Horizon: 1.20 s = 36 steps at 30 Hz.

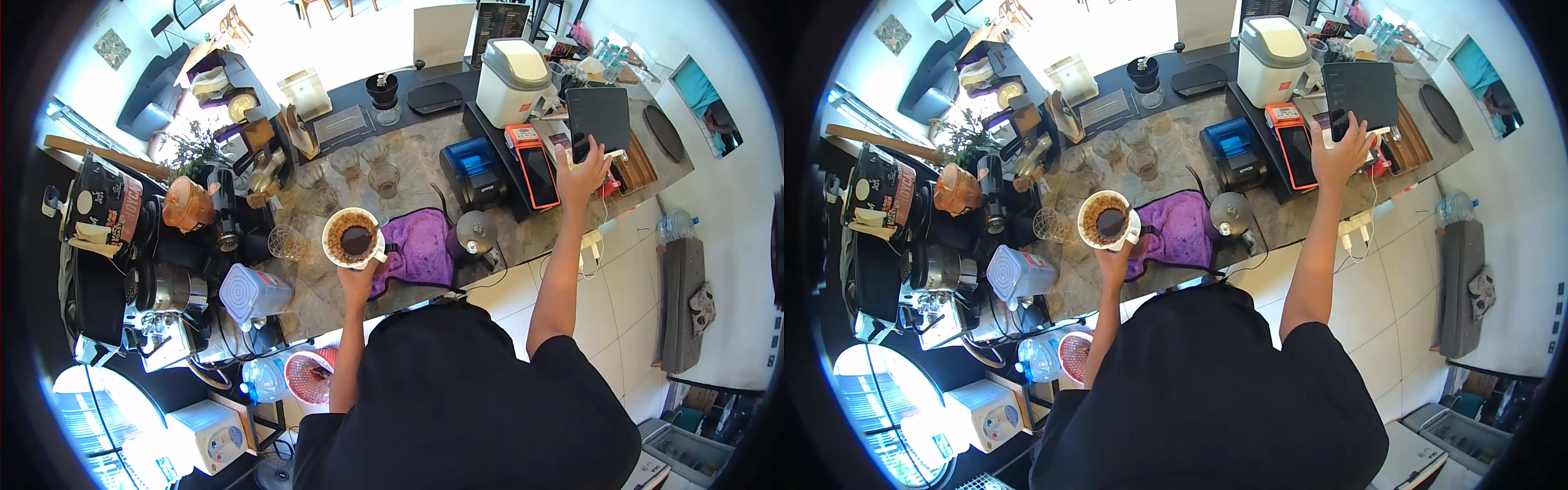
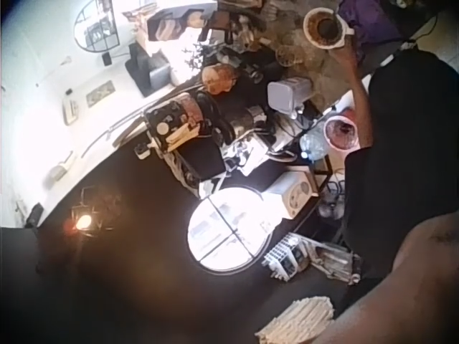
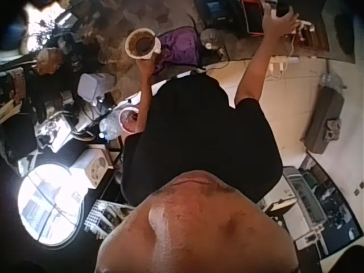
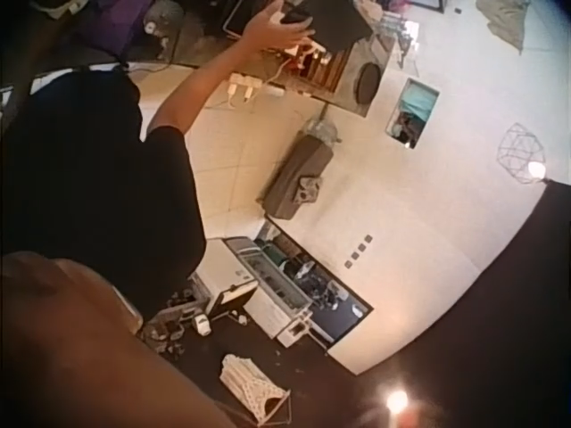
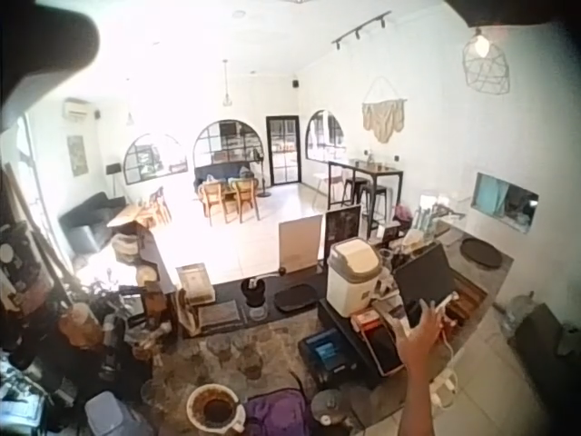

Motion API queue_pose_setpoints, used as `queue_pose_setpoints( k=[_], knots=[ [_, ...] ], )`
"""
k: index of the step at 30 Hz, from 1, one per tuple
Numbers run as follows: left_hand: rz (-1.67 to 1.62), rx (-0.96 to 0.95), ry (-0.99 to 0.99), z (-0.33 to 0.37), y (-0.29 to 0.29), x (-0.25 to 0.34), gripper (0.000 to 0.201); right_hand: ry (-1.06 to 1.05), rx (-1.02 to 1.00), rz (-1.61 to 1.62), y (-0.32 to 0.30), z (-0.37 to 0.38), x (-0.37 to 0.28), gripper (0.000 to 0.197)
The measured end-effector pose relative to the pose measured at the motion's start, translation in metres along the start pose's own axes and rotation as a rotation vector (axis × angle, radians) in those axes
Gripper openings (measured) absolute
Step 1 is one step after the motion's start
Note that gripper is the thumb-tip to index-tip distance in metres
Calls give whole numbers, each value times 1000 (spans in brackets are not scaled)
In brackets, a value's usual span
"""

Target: Preparing and testing coffee grounds in a cup, stirring with a spoon, and checking a digital screen.

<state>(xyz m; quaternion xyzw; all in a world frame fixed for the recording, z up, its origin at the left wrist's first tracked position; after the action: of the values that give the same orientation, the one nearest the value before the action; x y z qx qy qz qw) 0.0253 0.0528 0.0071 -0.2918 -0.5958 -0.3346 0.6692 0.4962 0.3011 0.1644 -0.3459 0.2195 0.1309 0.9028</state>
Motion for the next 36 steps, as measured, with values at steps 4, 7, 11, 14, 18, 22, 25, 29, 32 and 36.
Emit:
queue_pose_setpoints(
  k=[4, 7, 11, 14, 18, 22, 25, 29, 32, 36],
  knots=[
    [22, -10, -15, 0, 3, 7, 38, 11, 0, -1, -1, -1, 0, 86],
    [37, 5, -22, -1, 1, 4, 36, -2, 10, 12, 0, 0, 1, 86],
    [30, -65, -77, -1, 4, 0, 51, -5, 23, 3, 0, 2, 6, 86],
    [23, -68, -74, -2, 4, 1, 51, -10, 29, 1, -1, 3, 7, 86],
    [53, -65, -42, -1, 1, -3, 50, -16, 30, 9, -2, 6, 7, 86],
    [34, -67, -28, 0, 5, 3, 50, 4, 22, -7, -5, 9, 10, 86],
    [62, -44, -44, -1, 4, 5, 53, 11, 13, 4, -7, 11, 12, 87],
    [41, -16, -38, -2, 5, 12, 50, -11, 30, 16, -7, 13, 16, 88],
    [42, 19, -21, -2, 3, 11, 44, -9, 36, 26, -8, 16, 22, 89],
    [54, 34, -17, -2, 0, 5, 45, 15, 32, 35, -8, 22, 29, 90]
  ],
)
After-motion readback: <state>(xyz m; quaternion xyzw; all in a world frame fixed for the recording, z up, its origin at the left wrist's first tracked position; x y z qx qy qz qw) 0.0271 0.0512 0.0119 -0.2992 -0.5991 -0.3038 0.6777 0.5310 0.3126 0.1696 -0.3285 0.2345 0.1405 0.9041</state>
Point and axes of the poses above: each hand's wrist, its own z-axis towards the middle knuckle, its own y-axis out of the palm, x = y × z, the point moved 8 cm from there along z, towards the middle knuckle, and after that the axes turned 2 degrees about -z, right-handed, at the moved point
